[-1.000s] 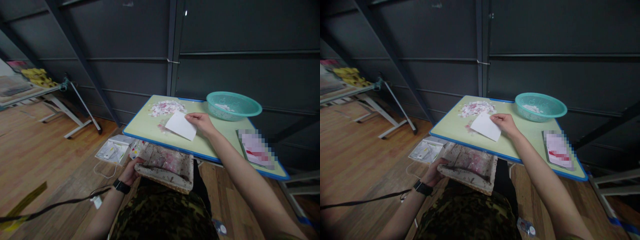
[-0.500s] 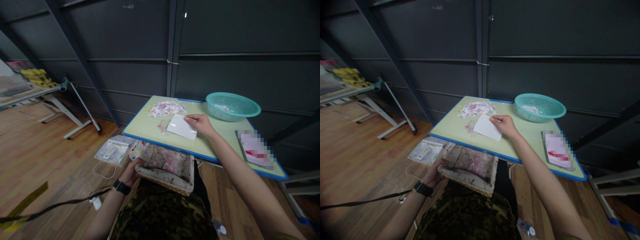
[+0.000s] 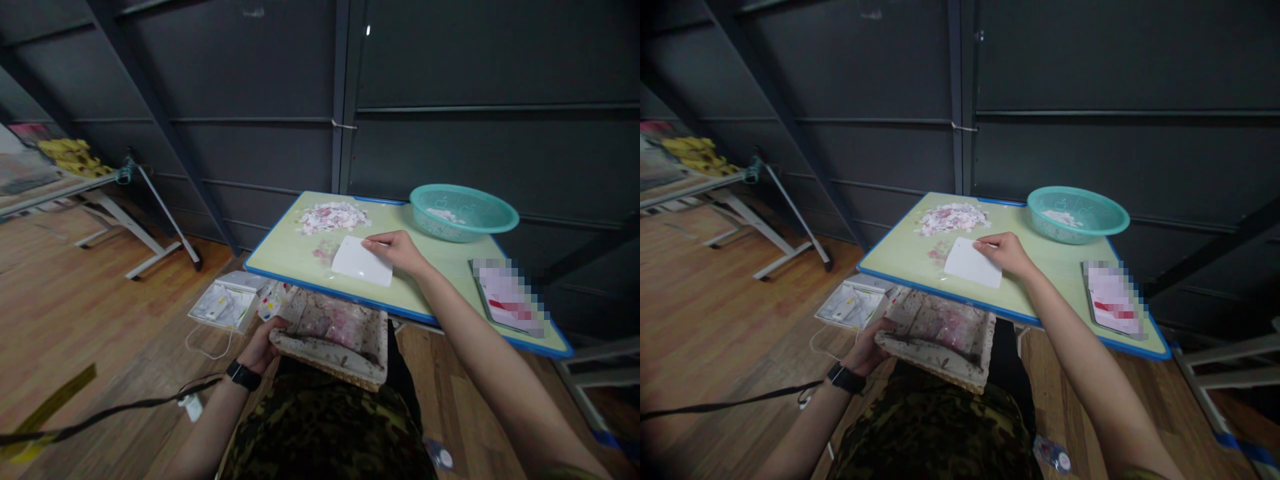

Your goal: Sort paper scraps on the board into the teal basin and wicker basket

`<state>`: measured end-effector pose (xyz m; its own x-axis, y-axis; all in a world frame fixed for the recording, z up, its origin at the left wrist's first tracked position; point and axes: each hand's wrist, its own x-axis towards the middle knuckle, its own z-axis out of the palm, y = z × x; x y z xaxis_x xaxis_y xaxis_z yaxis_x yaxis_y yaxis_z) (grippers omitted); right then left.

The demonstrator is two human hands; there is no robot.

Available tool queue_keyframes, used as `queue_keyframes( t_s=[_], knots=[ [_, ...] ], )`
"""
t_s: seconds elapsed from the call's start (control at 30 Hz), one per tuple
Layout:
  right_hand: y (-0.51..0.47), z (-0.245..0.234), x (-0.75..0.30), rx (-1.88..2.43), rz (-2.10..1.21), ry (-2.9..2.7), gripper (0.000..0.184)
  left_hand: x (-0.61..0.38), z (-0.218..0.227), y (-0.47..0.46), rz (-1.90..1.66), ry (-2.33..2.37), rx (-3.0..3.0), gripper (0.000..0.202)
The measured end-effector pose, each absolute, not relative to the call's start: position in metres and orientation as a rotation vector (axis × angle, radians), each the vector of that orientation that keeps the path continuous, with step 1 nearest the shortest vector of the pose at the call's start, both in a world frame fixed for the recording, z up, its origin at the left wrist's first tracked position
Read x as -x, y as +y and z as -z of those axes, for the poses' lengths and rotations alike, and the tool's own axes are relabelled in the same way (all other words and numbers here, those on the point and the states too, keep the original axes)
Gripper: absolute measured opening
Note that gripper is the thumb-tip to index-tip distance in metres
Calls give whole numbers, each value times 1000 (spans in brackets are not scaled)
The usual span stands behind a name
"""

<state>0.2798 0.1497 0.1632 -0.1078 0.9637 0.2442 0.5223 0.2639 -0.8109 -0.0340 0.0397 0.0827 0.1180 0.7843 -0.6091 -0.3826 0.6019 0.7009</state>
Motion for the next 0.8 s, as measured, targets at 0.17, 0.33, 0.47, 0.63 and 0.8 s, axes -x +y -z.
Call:
queue_keyframes(
  t_s=[0.17,0.33,0.47,0.63,0.8],
  knots=[
    [150,-163,-280,1326,-702,-1677,46,32,-86,38,-895,1162,-450,21],
    [151,-162,-281,1351,-716,-1743,45,31,-87,37,-898,1169,-452,14],
    [149,-163,-279,1323,-773,-1754,44,31,-89,37,-886,1188,-445,14],
    [149,-163,-278,1346,-691,-1716,44,32,-88,36,-894,1170,-448,19],
    [147,-163,-277,1320,-874,-1789,48,33,-86,38,-886,1172,-448,20]
  ],
)
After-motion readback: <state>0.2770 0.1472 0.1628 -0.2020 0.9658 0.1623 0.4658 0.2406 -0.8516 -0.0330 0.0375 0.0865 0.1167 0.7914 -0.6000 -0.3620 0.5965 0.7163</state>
